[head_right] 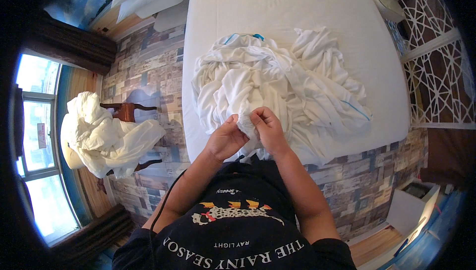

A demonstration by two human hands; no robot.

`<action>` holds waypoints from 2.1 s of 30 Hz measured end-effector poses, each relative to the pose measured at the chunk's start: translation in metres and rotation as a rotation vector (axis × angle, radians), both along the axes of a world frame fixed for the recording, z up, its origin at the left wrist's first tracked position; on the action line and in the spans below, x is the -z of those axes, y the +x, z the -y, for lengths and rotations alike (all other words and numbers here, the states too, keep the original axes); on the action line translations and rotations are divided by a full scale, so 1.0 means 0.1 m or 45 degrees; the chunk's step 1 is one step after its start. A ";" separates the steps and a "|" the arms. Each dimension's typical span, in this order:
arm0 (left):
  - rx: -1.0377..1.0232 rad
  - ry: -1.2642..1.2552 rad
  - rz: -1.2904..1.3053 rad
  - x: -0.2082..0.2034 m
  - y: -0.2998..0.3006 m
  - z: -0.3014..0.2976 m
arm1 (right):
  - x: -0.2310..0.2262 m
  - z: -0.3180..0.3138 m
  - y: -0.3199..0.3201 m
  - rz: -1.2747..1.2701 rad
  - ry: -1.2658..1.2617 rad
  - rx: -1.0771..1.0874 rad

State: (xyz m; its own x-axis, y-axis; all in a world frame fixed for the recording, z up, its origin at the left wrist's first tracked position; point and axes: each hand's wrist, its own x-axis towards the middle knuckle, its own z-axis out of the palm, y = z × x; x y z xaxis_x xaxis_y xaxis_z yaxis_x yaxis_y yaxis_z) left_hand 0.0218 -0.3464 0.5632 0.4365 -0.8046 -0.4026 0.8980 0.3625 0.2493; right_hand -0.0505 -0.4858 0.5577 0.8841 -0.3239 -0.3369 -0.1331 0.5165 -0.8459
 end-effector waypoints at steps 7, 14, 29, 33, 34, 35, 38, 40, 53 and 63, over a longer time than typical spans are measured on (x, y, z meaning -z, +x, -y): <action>0.273 0.253 0.104 -0.03 0.15 -0.03 | -0.02 0.02 0.01 0.004 -0.449 -0.025; 0.177 0.307 0.012 0.07 0.18 0.01 | -0.22 0.06 0.10 0.200 -1.230 0.252; -0.030 0.716 0.619 0.04 0.08 0.14 | -0.59 0.13 -0.17 0.375 -0.866 0.019; 0.109 0.898 0.996 0.03 0.08 0.20 | -0.73 0.30 -0.21 0.190 -0.550 -0.009; 0.168 0.908 1.003 0.04 0.07 0.18 | -0.79 0.29 -0.21 0.243 -0.497 -0.024; 0.315 0.743 0.685 0.04 0.12 0.20 | -0.91 0.29 -0.22 0.297 -0.443 -0.040; 0.529 0.163 0.321 0.10 0.13 0.22 | -0.87 0.38 -0.20 0.310 -0.442 -0.041; 0.427 0.285 0.557 0.07 0.08 0.24 | -0.85 0.41 -0.21 0.270 -0.427 -0.047; 0.271 0.614 2.166 -0.48 0.44 0.34 | -0.92 0.47 -0.06 0.157 -0.820 0.125; -0.608 0.791 1.288 -0.79 0.94 -0.21 | 0.48 -0.03 -0.27 -0.343 -1.299 -0.109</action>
